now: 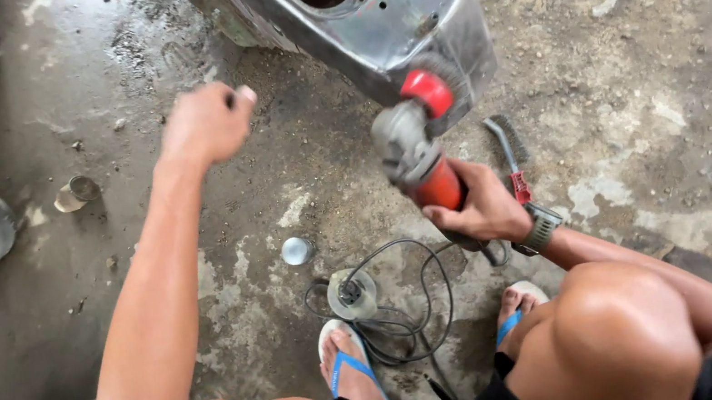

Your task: Using an angle grinder to sand a motorcycle body panel and a screwdriver to clean out a groove.

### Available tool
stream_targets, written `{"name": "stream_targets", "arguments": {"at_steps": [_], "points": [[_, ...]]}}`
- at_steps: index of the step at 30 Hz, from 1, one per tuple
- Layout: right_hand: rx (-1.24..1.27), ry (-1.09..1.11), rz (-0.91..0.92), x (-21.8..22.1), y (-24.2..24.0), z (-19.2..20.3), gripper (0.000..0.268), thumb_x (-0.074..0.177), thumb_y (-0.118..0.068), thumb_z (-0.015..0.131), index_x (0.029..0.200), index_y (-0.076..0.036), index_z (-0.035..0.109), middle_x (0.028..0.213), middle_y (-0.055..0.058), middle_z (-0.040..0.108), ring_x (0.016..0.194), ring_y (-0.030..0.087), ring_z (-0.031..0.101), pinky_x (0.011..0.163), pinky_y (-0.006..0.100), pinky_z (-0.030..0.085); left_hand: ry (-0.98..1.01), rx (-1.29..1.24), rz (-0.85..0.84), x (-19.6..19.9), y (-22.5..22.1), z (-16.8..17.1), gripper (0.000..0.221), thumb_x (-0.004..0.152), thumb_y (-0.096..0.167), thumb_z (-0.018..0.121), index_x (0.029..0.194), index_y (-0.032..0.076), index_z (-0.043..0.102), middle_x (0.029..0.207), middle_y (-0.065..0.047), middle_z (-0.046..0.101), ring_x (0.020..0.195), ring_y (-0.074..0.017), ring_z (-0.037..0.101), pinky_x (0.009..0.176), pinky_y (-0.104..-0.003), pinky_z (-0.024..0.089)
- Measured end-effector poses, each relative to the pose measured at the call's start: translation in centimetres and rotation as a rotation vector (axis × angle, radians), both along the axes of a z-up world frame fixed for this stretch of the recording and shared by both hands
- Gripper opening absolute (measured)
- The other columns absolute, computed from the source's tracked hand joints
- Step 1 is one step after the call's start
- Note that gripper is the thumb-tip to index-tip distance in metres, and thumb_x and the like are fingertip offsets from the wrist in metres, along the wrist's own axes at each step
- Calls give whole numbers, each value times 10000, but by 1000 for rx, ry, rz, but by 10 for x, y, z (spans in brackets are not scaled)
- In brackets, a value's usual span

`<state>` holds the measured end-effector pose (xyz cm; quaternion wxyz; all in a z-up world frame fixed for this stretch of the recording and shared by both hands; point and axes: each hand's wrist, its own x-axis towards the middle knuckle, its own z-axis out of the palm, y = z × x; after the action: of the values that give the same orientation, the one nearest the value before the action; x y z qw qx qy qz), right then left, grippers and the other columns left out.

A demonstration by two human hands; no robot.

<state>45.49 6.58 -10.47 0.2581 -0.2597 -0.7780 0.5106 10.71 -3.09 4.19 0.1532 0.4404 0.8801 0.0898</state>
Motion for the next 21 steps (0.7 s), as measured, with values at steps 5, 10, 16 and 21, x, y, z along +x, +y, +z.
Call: {"name": "stream_targets", "arguments": {"at_steps": [5, 10, 16, 21], "points": [[-67, 170, -59, 45, 51, 46, 374, 743, -269, 877, 1033, -92, 721, 846, 97, 731, 794, 144, 653, 681, 349, 533, -37, -362, -267, 123, 22, 35, 514, 1005, 409, 475, 1209, -14, 684, 1142, -300, 698, 1134, -445, 657, 968, -557, 512], [-223, 362, -172, 69, 58, 135, 207, 886, -196, 761, 1046, -77, 705, 870, 58, 702, 791, 136, 649, 714, 338, 585, 54, -475, -469, 150, 66, 0, 556, 985, 491, 467, 1245, 44, 671, 1147, -240, 709, 1101, -412, 680, 911, -546, 547], [-259, 489, -270, 57, 69, 158, 388, 864, -255, 697, 1130, 23, 656, 888, 202, 704, 770, 218, 730, 640, 362, 624, 126, -302, -518, 129, 93, 3, 568, 999, 512, 478, 1099, 1, 707, 1018, -250, 721, 1027, -422, 700, 861, -538, 551], [-245, 389, -364, -1, 49, 192, 333, 854, -204, 750, 1070, 29, 651, 869, 201, 701, 741, 218, 720, 631, 368, 624, -920, 107, -613, 149, 74, -4, 580, 986, 506, 461, 1311, 43, 593, 1161, -252, 696, 1152, -405, 655, 980, -539, 518]]}}
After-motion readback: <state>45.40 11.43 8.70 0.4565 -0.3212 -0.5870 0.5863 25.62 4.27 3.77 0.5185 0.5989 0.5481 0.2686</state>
